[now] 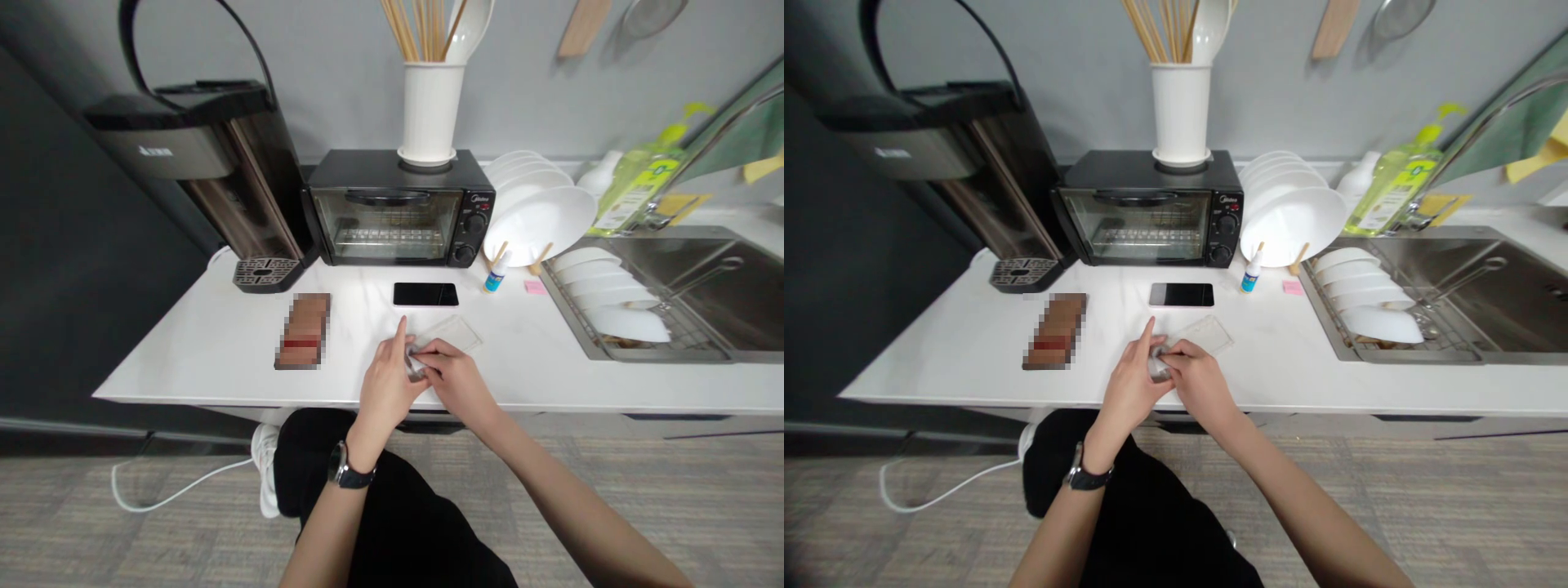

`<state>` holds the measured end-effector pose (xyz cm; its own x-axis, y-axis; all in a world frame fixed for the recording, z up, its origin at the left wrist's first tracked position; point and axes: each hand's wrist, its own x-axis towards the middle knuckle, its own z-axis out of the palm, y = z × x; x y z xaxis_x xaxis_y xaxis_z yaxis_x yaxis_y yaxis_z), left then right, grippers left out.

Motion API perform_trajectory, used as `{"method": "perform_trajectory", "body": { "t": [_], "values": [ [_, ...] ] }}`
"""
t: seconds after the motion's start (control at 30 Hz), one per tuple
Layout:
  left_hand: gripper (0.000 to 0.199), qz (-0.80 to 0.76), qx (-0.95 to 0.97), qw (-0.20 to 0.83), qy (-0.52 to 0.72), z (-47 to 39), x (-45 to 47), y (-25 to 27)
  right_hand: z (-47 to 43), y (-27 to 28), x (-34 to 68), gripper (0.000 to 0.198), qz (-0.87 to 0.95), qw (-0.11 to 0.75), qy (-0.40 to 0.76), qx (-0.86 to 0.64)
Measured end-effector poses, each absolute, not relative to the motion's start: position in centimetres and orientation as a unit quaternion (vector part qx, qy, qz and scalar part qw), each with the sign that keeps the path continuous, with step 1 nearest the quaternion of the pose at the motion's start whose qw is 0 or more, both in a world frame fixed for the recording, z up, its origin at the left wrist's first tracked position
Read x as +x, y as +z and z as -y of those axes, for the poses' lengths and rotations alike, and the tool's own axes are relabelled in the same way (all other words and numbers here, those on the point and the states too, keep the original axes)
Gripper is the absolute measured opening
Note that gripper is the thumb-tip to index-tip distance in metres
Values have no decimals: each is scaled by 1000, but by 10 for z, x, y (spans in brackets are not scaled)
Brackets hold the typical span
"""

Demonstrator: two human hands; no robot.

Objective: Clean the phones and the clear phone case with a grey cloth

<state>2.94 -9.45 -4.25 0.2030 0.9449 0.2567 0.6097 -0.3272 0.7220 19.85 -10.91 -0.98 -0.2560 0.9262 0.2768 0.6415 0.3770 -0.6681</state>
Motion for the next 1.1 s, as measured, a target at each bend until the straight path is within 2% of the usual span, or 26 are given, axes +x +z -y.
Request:
{"method": "perform_trajectory", "body": {
  "t": [0.1, 0.47, 0.67, 1.1],
  "values": [
    [117, -532, 735, 246, 341, 94, 29, -41, 115, -13, 213, 49, 766, 335, 219, -503],
    [127, -532, 747, 217, 335, 95, 28, -39, 92, -34, 280, 42, 734, 338, 107, -579],
    [127, -528, 750, 214, 336, 95, 28, -39, 79, -17, 273, 48, 697, 316, 85, -638],
    [128, -528, 748, 237, 326, 93, 26, -31, 70, -10, 236, 43, 691, 292, 119, -650]
  ]
}}
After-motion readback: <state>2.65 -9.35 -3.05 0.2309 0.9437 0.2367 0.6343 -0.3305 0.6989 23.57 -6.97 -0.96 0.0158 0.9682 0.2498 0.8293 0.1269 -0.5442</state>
